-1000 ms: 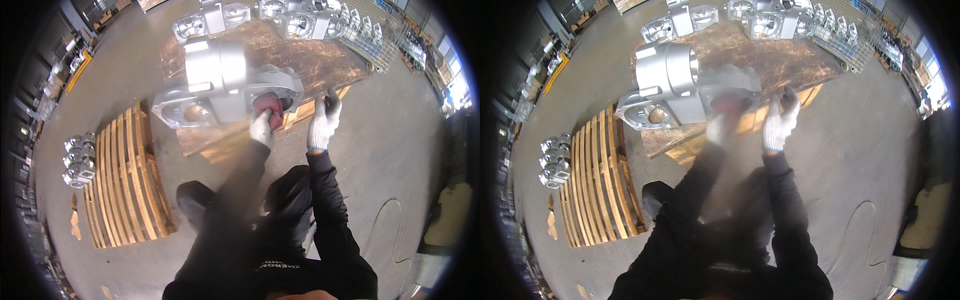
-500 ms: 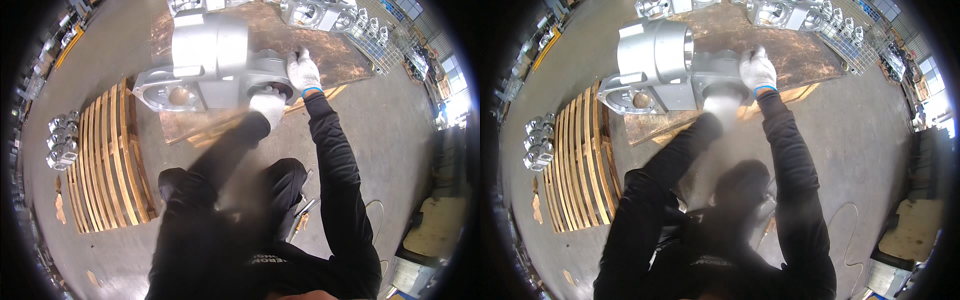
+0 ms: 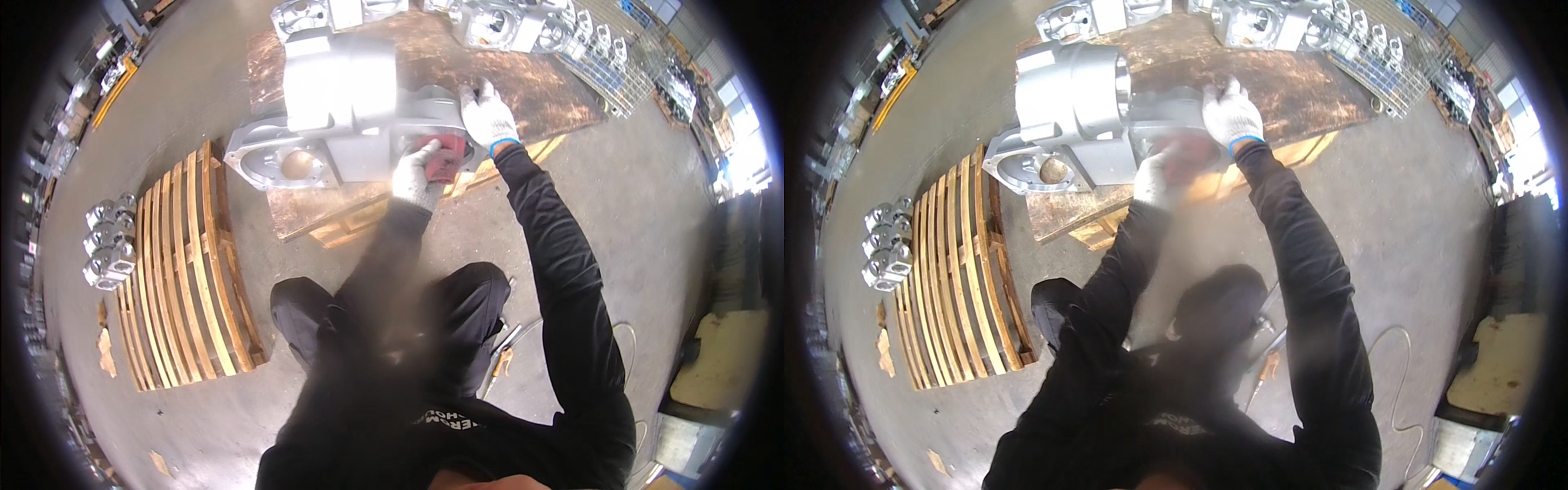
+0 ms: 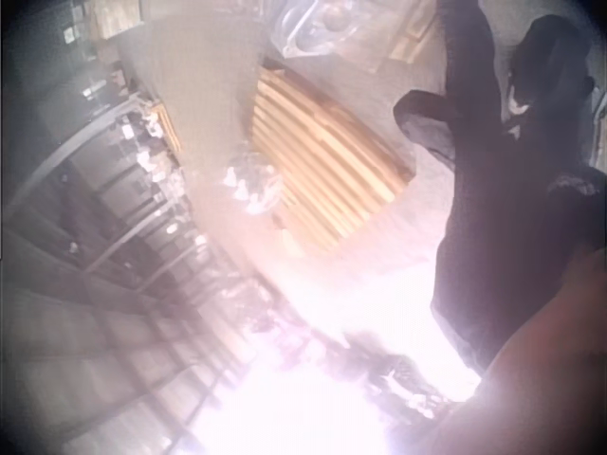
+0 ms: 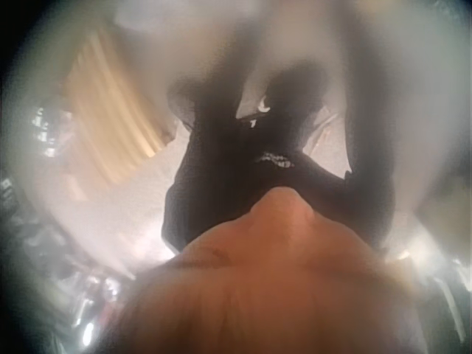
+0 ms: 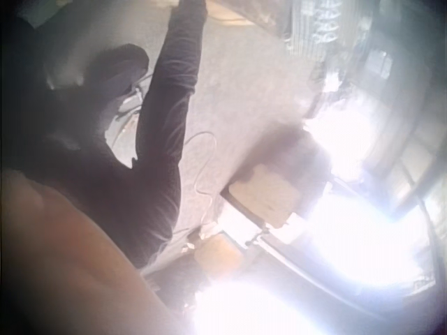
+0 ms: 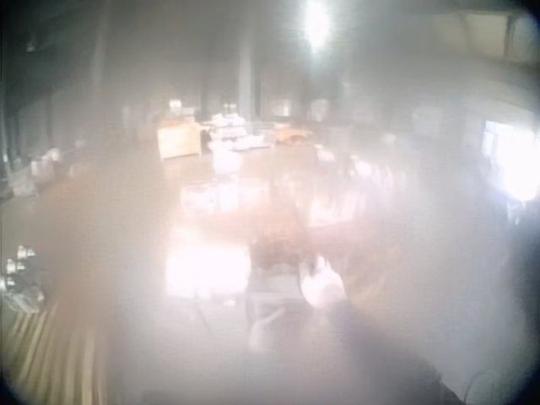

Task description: The person kneels on the floor and uses a sanding block to smooth the surfaces of several metal parts. They then place the finished parts into a wire mesh bin.

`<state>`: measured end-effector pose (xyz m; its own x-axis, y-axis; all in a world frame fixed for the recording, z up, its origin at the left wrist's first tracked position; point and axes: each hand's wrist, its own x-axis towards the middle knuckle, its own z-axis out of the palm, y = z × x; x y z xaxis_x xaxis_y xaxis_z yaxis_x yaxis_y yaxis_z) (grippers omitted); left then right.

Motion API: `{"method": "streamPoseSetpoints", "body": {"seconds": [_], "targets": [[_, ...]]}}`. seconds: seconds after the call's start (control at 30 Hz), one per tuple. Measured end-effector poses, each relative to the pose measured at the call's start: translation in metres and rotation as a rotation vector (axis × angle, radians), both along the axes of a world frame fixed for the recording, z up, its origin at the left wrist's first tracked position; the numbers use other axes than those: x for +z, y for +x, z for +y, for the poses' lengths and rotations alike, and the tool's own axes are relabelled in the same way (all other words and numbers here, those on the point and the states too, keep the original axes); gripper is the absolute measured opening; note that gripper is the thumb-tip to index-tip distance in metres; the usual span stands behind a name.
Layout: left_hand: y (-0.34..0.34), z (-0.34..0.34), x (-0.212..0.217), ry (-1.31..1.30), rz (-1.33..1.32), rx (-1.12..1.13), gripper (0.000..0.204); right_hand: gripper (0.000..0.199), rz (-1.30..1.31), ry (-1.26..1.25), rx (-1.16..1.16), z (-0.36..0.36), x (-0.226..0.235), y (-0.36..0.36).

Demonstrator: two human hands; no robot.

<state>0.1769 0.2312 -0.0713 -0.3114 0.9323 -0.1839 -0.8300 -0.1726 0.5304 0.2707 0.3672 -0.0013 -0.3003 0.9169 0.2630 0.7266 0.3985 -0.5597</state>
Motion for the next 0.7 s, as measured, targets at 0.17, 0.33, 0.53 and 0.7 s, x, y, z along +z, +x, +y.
{"method": "streamPoseSetpoints", "body": {"seconds": [0.17, 0.33, 0.53, 0.7], "targets": [[0.021, 0.008, -0.004, 0.007, 0.590, 0.189, 0.014, 0.072, -0.041, -0.045, -0.024, -0.003, 0.002, 0.000], [0.027, 0.007, 0.000, -0.311, 2.609, 0.032, 0.022, 0.072, 0.004, -0.039, -0.014, -0.009, 0.001, 0.003], [0.007, 0.010, 0.001, -0.211, 2.155, -0.037, 0.027, 0.073, 0.012, -0.073, -0.022, 0.004, -0.002, -0.001], [0.036, -0.014, 0.005, -0.134, 0.544, 0.200, 0.028, 0.061, 1.030, -0.279, 0.189, -0.006, -0.027, 0.036]]}}
